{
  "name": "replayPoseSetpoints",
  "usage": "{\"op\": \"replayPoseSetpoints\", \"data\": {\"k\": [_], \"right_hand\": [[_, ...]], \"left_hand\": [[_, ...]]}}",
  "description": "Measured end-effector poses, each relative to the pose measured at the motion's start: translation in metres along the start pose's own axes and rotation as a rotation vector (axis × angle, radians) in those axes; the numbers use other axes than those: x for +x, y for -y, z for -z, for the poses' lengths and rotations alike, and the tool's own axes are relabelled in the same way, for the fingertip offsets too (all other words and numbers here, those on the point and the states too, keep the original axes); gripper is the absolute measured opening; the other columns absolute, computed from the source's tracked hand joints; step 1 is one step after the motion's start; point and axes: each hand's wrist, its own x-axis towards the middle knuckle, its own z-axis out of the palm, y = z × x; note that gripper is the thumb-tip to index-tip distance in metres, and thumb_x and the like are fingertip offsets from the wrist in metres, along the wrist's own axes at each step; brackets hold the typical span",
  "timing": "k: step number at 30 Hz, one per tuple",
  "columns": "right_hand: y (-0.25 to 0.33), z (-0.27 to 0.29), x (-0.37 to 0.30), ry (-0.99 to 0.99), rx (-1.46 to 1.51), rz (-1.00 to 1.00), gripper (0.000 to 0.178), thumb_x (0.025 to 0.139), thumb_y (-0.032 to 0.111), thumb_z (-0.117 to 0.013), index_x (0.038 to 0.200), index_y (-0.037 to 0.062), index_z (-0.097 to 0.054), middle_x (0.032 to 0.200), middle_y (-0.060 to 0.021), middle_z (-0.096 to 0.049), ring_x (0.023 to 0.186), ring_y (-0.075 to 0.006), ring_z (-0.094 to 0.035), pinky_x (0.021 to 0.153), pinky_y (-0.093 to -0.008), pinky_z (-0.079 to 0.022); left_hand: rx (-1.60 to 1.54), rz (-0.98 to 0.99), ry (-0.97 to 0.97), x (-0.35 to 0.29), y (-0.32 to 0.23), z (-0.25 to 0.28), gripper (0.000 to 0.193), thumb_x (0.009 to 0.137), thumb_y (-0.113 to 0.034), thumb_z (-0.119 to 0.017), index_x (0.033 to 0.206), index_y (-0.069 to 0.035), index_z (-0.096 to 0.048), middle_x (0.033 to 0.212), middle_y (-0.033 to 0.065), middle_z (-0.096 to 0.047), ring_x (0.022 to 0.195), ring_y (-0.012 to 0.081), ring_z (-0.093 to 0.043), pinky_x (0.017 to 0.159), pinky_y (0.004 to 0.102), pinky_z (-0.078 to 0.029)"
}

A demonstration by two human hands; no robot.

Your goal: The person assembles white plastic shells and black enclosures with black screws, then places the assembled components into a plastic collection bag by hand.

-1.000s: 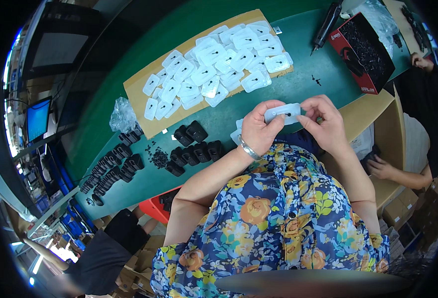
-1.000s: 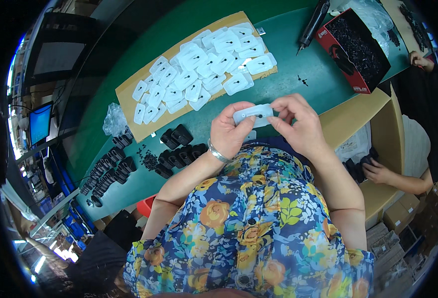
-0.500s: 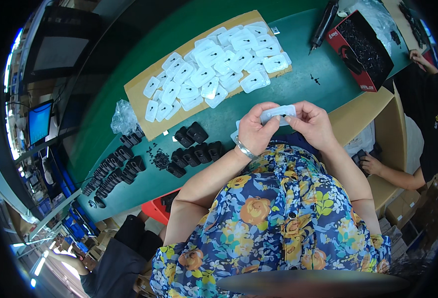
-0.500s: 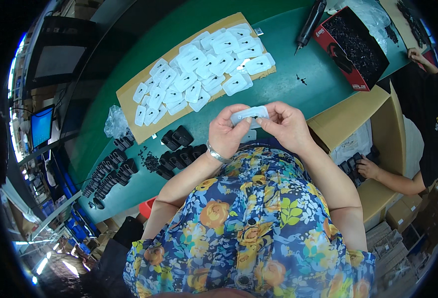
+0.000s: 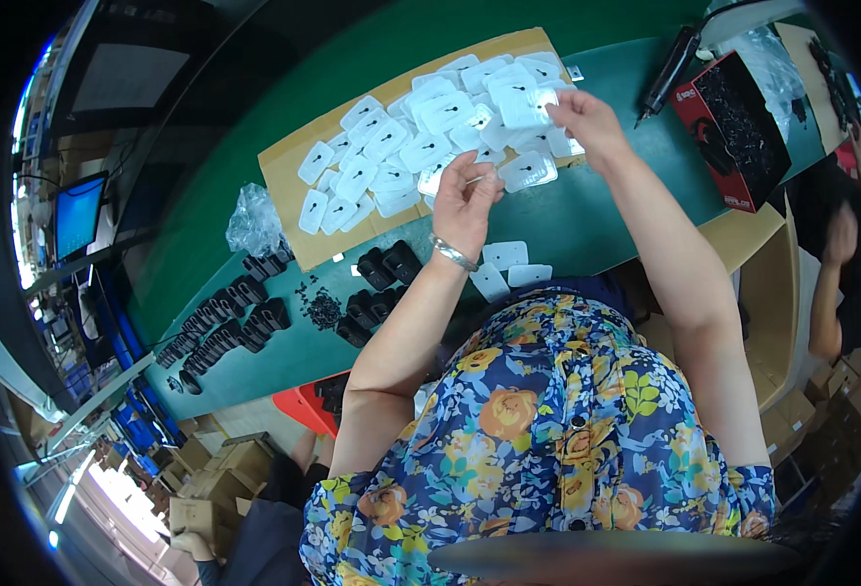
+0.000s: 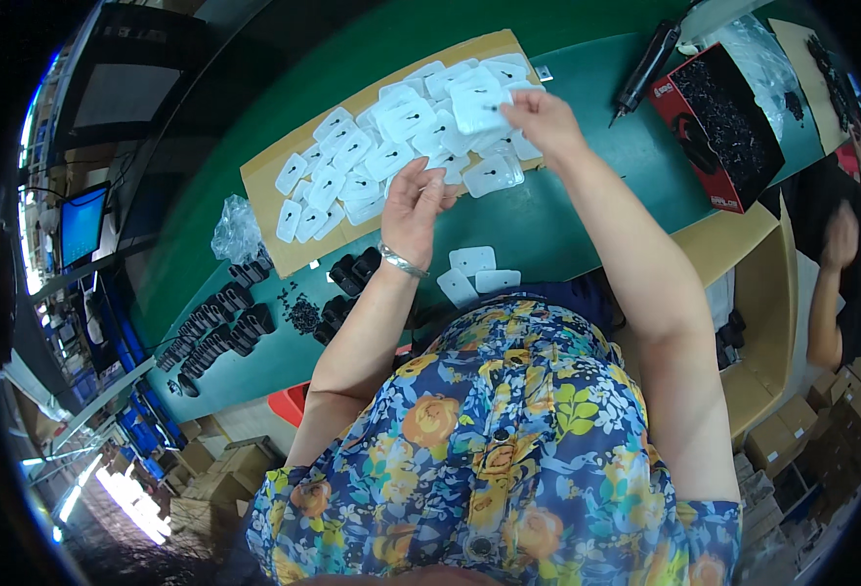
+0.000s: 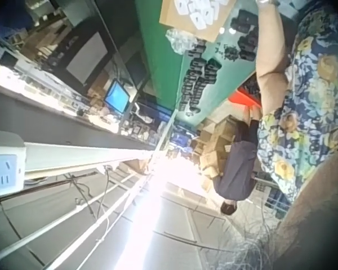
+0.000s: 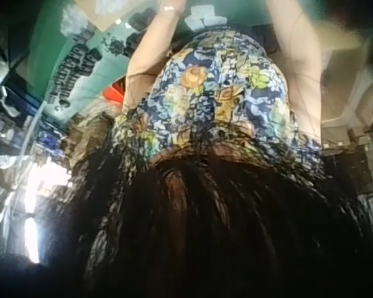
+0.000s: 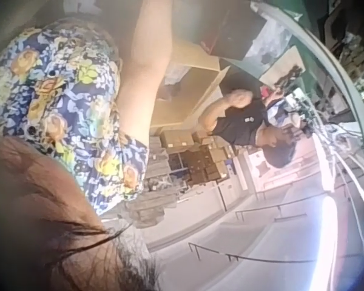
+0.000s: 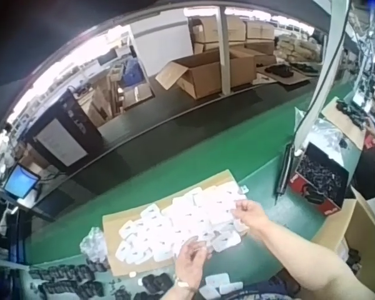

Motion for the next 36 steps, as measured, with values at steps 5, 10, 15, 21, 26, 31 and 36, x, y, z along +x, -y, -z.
{"op": "replayPoseSetpoints", "data": {"k": [5,10,15,21,26,31,36], "right_hand": [[-0.015,-0.011,0.056,-0.137,-0.143,-0.013,0.032,0.072,0.017,-0.065,0.098,-0.0001,-0.057,0.081,-0.0018,-0.058,0.069,-0.0077,-0.050,0.057,-0.0218,-0.041],[-0.026,-0.012,0.059,-0.201,-0.259,0.037,0.036,0.072,0.018,-0.065,0.101,-0.0019,-0.056,0.088,-0.0054,-0.058,0.069,-0.0107,-0.054,0.061,-0.0228,-0.044],[-0.026,0.006,0.042,-0.183,-0.173,0.111,0.034,0.075,0.017,-0.062,0.103,-0.0019,-0.055,0.086,-0.0065,-0.057,0.073,-0.0113,-0.055,0.060,-0.0213,-0.045],[-0.032,0.119,-0.040,-0.413,-0.199,0.191,0.020,0.079,0.012,-0.056,0.094,-0.0009,-0.057,0.074,-0.0008,-0.056,0.064,-0.0070,-0.050,0.055,-0.0196,-0.041],[-0.106,0.161,-0.081,-0.480,-0.391,0.064,0.016,0.077,0.012,-0.058,0.090,0.0020,-0.058,0.069,-0.0023,-0.057,0.062,-0.0082,-0.051,0.057,-0.0214,-0.042],[-0.097,0.138,-0.062,-0.559,-0.775,0.147,0.014,0.072,0.017,-0.062,0.084,0.0092,-0.062,0.079,-0.0049,-0.058,0.071,-0.0168,-0.057,0.065,-0.0277,-0.045],[-0.075,0.130,-0.052,-0.564,-1.056,0.017,0.012,0.074,0.022,-0.059,0.082,0.0141,-0.063,0.087,-0.0036,-0.056,0.079,-0.0226,-0.056,0.068,-0.0334,-0.045]], "left_hand": [[0.284,-0.036,0.015,-0.009,0.028,0.041,0.023,0.080,-0.013,-0.057,0.100,-0.003,-0.052,0.086,0.0032,-0.056,0.072,0.0099,-0.054,0.066,0.0233,-0.046],[0.989,-0.201,0.246,-0.040,0.058,0.048,0.036,0.066,-0.013,-0.065,0.100,-0.004,-0.055,0.090,0.0092,-0.055,0.084,0.0232,-0.053,0.075,0.0330,-0.043],[1.514,-0.138,0.491,-0.028,0.064,0.027,0.040,0.065,-0.018,-0.066,0.102,-0.009,-0.054,0.099,0.0073,-0.051,0.098,0.0267,-0.044,0.085,0.0362,-0.036],[1.528,-0.013,0.590,-0.016,0.062,0.021,0.022,0.066,-0.016,-0.065,0.086,-0.009,-0.058,0.091,0.0078,-0.054,0.092,0.0258,-0.048,0.082,0.0361,-0.037],[1.428,-0.305,0.382,-0.007,0.063,0.008,0.016,0.067,-0.013,-0.063,0.079,-0.007,-0.056,0.086,0.0092,-0.054,0.087,0.0267,-0.049,0.070,0.0351,-0.043],[1.545,-0.378,0.376,0.002,0.071,-0.027,0.026,0.068,-0.017,-0.064,0.088,-0.005,-0.054,0.091,0.0114,-0.052,0.086,0.0289,-0.049,0.074,0.0361,-0.042],[1.421,-0.264,0.382,-0.001,0.069,-0.033,0.039,0.067,-0.019,-0.065,0.100,-0.004,-0.052,0.096,0.0120,-0.051,0.090,0.0293,-0.048,0.078,0.0353,-0.041]]}}
